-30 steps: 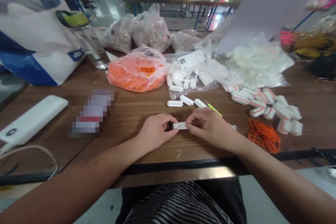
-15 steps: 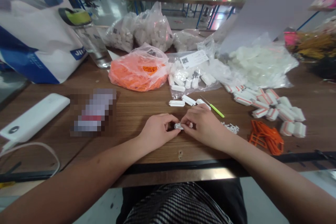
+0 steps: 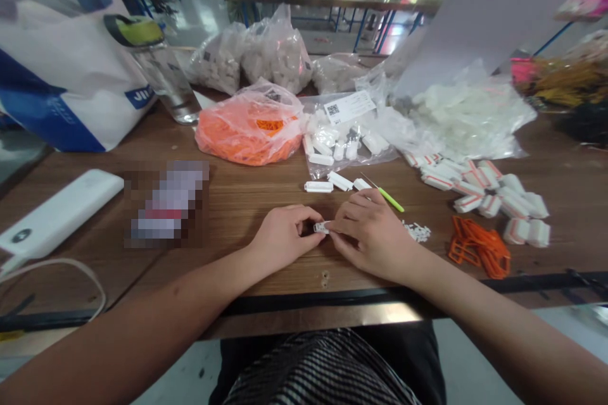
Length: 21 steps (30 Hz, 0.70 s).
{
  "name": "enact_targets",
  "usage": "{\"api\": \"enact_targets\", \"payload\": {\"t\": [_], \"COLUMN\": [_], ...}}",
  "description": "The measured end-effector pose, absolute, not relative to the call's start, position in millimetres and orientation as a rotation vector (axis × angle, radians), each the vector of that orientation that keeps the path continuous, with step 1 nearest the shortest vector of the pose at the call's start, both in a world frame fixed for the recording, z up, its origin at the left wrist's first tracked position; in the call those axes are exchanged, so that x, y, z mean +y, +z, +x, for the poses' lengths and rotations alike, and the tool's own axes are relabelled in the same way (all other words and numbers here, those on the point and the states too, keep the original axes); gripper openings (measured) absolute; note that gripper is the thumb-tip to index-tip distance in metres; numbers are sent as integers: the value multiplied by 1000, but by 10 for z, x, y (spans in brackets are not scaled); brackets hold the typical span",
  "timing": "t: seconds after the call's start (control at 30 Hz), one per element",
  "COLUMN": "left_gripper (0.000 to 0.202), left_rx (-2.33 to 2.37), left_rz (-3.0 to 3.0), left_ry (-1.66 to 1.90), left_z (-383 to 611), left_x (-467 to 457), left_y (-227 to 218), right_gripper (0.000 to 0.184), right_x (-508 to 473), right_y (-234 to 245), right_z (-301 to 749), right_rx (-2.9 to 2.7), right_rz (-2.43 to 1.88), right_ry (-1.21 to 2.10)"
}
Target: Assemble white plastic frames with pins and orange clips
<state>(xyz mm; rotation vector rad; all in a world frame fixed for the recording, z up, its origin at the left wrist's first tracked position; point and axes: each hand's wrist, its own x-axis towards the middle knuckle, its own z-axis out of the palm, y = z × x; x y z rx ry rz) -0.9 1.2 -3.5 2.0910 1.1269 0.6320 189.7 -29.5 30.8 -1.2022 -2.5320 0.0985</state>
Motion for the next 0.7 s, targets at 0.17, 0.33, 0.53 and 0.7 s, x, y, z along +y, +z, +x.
{"api": "enact_targets", "payload": {"t": [0.17,0.33,0.53,0.7], "left_gripper": [12,12,13,13], "left_rx": [1128,1142,1143,1149], "left_rz": [2100,2091,2109,2107], "left_ry": [613,599,592,609], "left_z": [-23,-28,-25,-28], "left_x": [28,29,32,32], "left_y": [-40,-37,-32,-48], "right_gripper": [26,23,19,21], "right_x": [-350,-357,-291,-240], "right_y": [287,344,393,354], "right_z": [1824,2272,3138,3258], "right_rx": [-2570,-2264,-2115,-2205], "right_rz": [-1210,-1459,-2098,-2041], "right_ry": [-27,159,620,688]}}
